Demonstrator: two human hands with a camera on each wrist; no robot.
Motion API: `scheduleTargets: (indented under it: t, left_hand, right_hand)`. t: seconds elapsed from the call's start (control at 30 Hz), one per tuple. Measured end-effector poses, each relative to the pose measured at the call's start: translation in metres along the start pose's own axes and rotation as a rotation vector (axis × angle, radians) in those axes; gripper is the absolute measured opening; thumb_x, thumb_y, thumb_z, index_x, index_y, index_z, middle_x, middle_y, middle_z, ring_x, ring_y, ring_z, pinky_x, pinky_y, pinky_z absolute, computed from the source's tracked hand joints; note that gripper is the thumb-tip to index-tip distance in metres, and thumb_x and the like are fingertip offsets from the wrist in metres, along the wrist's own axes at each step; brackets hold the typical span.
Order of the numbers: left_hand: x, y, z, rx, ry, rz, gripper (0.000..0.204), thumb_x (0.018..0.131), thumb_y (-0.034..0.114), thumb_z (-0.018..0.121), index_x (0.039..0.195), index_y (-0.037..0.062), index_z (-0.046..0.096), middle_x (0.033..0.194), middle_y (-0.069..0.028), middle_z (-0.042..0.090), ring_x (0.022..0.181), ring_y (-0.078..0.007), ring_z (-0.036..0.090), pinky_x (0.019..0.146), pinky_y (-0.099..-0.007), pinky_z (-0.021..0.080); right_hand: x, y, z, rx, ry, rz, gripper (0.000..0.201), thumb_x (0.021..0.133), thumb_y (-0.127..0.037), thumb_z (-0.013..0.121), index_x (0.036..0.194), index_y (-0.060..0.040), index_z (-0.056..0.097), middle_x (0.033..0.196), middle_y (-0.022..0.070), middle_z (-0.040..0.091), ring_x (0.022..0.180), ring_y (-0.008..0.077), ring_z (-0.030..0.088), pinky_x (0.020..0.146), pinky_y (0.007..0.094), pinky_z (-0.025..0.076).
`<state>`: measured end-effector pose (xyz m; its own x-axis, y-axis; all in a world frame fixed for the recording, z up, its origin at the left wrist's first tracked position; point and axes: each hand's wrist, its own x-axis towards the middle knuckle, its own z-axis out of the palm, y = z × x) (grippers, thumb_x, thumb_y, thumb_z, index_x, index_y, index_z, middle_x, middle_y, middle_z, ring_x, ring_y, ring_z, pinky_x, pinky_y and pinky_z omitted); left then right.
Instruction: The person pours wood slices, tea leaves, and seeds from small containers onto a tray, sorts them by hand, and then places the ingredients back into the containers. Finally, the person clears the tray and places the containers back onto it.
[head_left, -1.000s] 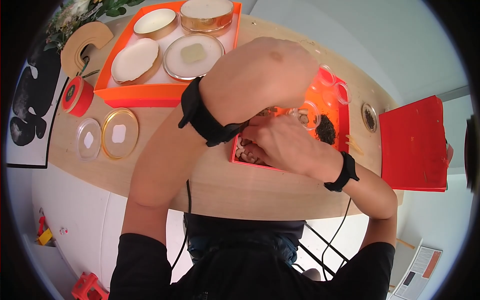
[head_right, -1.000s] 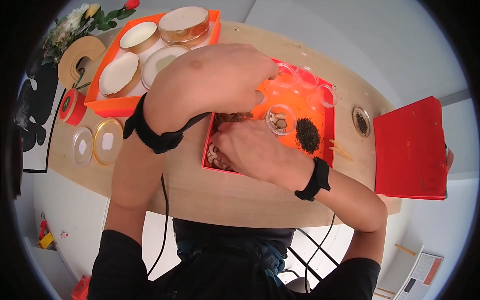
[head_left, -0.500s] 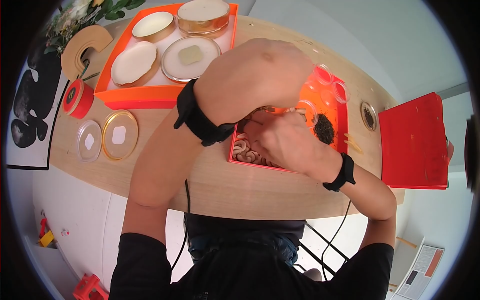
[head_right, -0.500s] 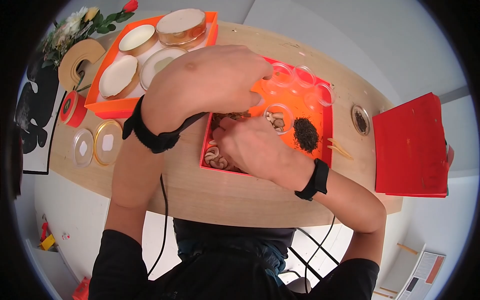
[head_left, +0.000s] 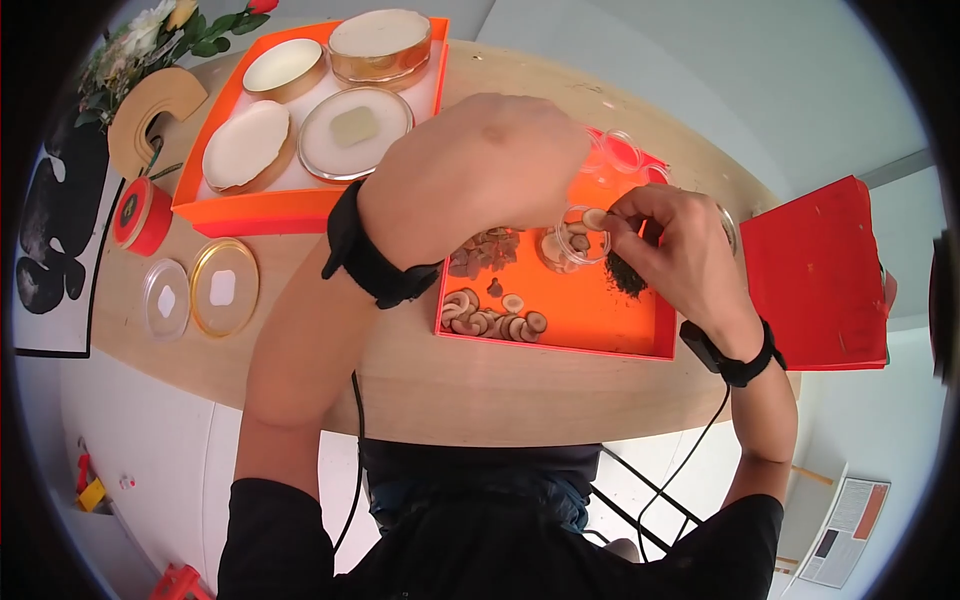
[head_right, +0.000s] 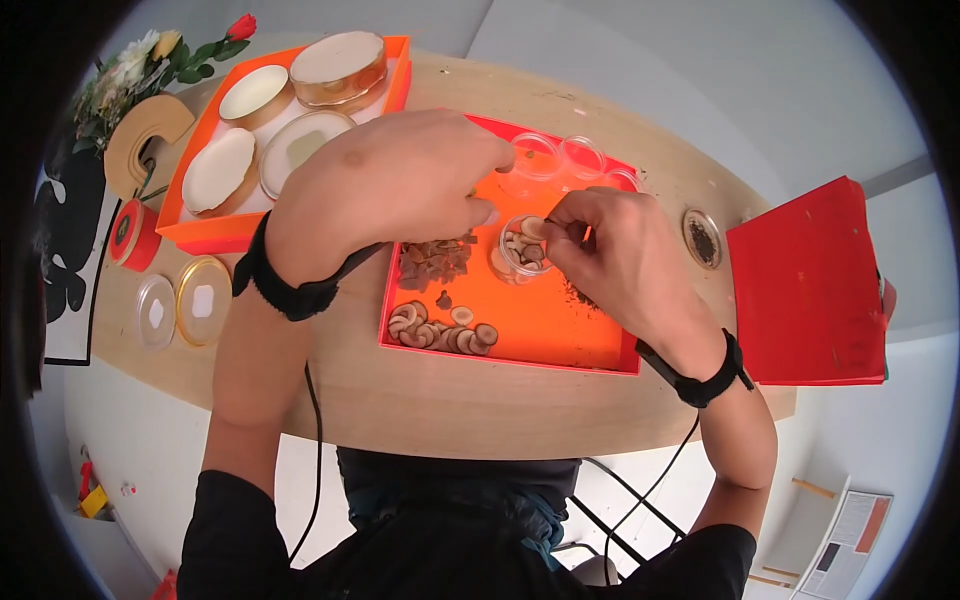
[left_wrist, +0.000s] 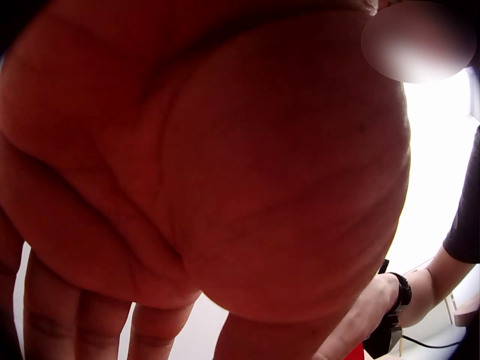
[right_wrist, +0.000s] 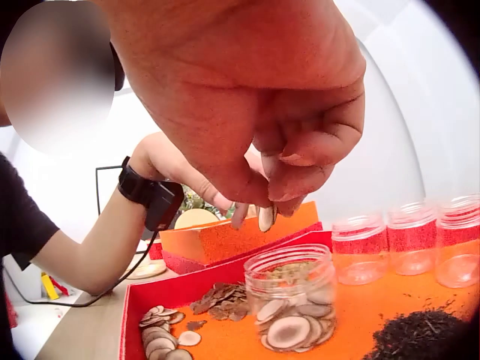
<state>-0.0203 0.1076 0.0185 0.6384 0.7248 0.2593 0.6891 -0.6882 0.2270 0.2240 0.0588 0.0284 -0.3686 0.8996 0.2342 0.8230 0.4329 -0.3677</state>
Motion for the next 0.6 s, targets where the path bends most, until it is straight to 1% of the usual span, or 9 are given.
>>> scheduleTargets:
  t: [0.07, 0.13, 0.27, 0.33, 0.37, 0.47, 0.53, 0.57, 0.6]
  left_hand:
    - [0.0, -0.006, 0.011, 0.013, 0.002, 0.011, 0.045, 0.097, 0.022, 0.074, 0.14, 0.0089, 0.074, 0.121, -0.0162, 0.078, 0.123, -0.0343, 0.071, 0.107, -0.047, 0.056]
    - [-0.001, -0.019, 0.037, -0.088, 0.474, 0.242, 0.018, 0.081, 0.014, 0.077, 0.088, 0.0012, 0.067, 0.089, -0.0156, 0.069, 0.09, -0.0392, 0.069, 0.081, -0.048, 0.058]
    - [0.001, -0.011, 0.02, -0.064, 0.387, 0.177, 0.017, 0.081, 0.012, 0.076, 0.088, 0.0006, 0.066, 0.089, -0.0163, 0.07, 0.09, -0.0396, 0.069, 0.081, -0.0481, 0.058]
    - [0.004, 0.0, -0.003, 0.016, -0.076, -0.056, 0.047, 0.098, 0.022, 0.073, 0.142, 0.0069, 0.072, 0.123, -0.0171, 0.077, 0.125, -0.0343, 0.07, 0.108, -0.047, 0.055]
    - [0.004, 0.0, -0.003, 0.016, -0.077, -0.057, 0.047, 0.098, 0.022, 0.073, 0.142, 0.0069, 0.072, 0.123, -0.0171, 0.077, 0.125, -0.0343, 0.07, 0.108, -0.047, 0.055]
    - [0.004, -0.002, -0.001, 0.007, -0.078, -0.048, 0.046, 0.097, 0.022, 0.073, 0.14, 0.0067, 0.072, 0.122, -0.0169, 0.077, 0.125, -0.0345, 0.07, 0.108, -0.0472, 0.055]
    - [0.0, -0.005, -0.001, -0.025, -0.015, 0.003, 0.044, 0.097, 0.021, 0.073, 0.138, 0.0064, 0.073, 0.121, -0.017, 0.077, 0.124, -0.0347, 0.07, 0.107, -0.047, 0.056]
    - [-0.001, -0.009, 0.008, -0.022, -0.018, -0.004, 0.044, 0.097, 0.021, 0.073, 0.138, 0.0064, 0.073, 0.121, -0.017, 0.077, 0.124, -0.0347, 0.07, 0.107, -0.047, 0.056]
    - [-0.001, -0.014, 0.023, -0.068, 0.244, 0.121, 0.027, 0.089, 0.017, 0.074, 0.113, 0.0042, 0.07, 0.104, -0.0162, 0.072, 0.106, -0.0365, 0.069, 0.093, -0.0476, 0.056]
  right_hand:
    - [-0.001, 0.005, -0.001, -0.051, -0.061, 0.053, 0.013, 0.095, -0.01, 0.081, 0.094, 0.0028, 0.08, 0.079, 0.0169, 0.075, 0.061, 0.0269, 0.069, 0.06, 0.0404, 0.053]
    - [-0.004, 0.009, 0.003, -0.033, -0.074, 0.085, 0.013, 0.096, -0.01, 0.081, 0.095, 0.0033, 0.08, 0.08, 0.0174, 0.076, 0.062, 0.0267, 0.07, 0.061, 0.0401, 0.054]
    - [0.0, 0.009, 0.002, 0.005, -0.11, 0.128, 0.012, 0.097, -0.007, 0.077, 0.098, 0.0046, 0.081, 0.085, 0.0182, 0.079, 0.064, 0.0264, 0.074, 0.063, 0.0388, 0.057]
    - [0.002, 0.014, 0.003, 0.023, -0.106, 0.086, 0.013, 0.097, -0.006, 0.076, 0.101, 0.0048, 0.082, 0.085, 0.0183, 0.079, 0.065, 0.0261, 0.074, 0.063, 0.0388, 0.057]
    - [0.003, 0.017, 0.004, 0.037, -0.102, 0.043, 0.013, 0.098, -0.005, 0.075, 0.103, 0.005, 0.082, 0.085, 0.0184, 0.08, 0.066, 0.0259, 0.075, 0.063, 0.0389, 0.057]
    - [0.003, 0.018, 0.005, 0.079, -0.135, 0.021, 0.016, 0.099, -0.003, 0.073, 0.107, 0.0057, 0.082, 0.088, 0.0192, 0.08, 0.066, 0.026, 0.074, 0.064, 0.0389, 0.057]
    - [0.003, 0.018, 0.006, 0.087, -0.131, 0.039, 0.017, 0.099, -0.003, 0.073, 0.11, 0.0055, 0.082, 0.089, 0.0191, 0.08, 0.066, 0.0262, 0.074, 0.064, 0.0391, 0.057]
    - [0.004, 0.016, 0.007, 0.094, -0.127, 0.055, 0.018, 0.099, -0.003, 0.072, 0.112, 0.0053, 0.082, 0.09, 0.019, 0.08, 0.066, 0.0263, 0.073, 0.064, 0.0392, 0.056]
    - [0.006, 0.011, 0.007, 0.101, -0.133, 0.05, 0.018, 0.099, -0.003, 0.072, 0.112, 0.0053, 0.082, 0.09, 0.019, 0.08, 0.066, 0.0263, 0.073, 0.064, 0.0392, 0.056]
